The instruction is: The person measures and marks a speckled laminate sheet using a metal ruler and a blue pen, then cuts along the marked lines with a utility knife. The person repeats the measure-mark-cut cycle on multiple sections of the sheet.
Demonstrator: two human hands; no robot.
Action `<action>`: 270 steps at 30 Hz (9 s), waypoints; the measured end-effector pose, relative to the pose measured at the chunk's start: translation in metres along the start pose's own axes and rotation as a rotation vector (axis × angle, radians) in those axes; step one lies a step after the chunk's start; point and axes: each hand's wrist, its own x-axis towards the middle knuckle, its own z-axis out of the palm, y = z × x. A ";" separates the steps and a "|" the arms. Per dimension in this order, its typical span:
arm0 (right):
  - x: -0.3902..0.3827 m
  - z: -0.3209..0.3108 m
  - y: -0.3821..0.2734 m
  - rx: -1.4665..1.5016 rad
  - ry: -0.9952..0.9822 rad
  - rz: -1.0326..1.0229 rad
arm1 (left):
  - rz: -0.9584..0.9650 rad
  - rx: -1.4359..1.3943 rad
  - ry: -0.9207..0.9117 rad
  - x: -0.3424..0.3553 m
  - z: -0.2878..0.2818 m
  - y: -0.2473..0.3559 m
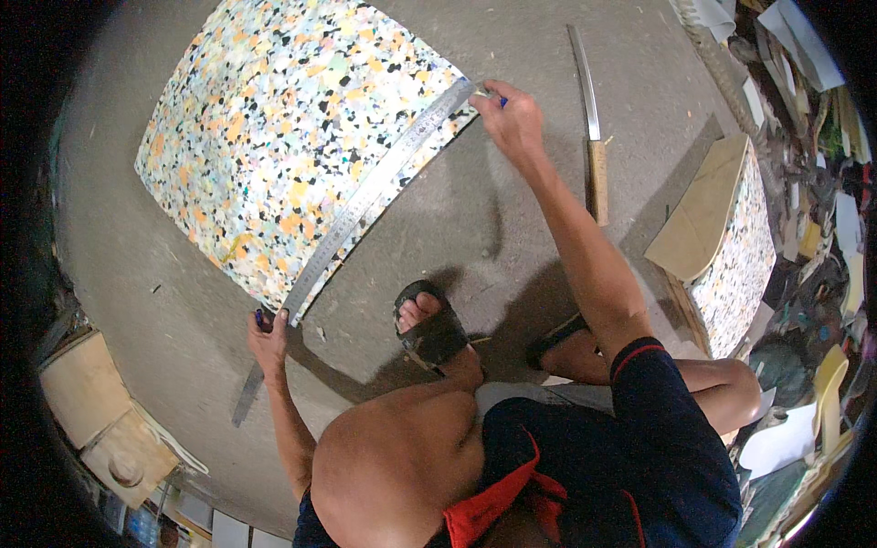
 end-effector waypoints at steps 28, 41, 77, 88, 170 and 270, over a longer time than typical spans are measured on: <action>-0.043 0.022 -0.029 -0.235 -0.162 0.119 | -0.218 0.218 -0.229 -0.008 -0.048 -0.036; -0.075 0.020 -0.087 -0.491 -0.098 0.018 | -0.257 0.283 -0.163 -0.020 -0.060 -0.053; -0.238 0.236 -0.233 0.389 -1.310 -0.317 | -0.299 0.188 -0.176 -0.014 -0.062 -0.078; -0.240 0.234 -0.235 0.415 -1.290 -0.379 | -0.262 0.193 -0.190 -0.017 -0.063 -0.076; 0.174 0.327 -0.210 -0.411 -0.319 -0.693 | -0.010 0.302 0.272 0.421 -0.137 -0.020; 0.004 0.528 -0.420 0.312 -1.087 -0.393 | 0.316 0.455 0.373 0.333 0.019 0.041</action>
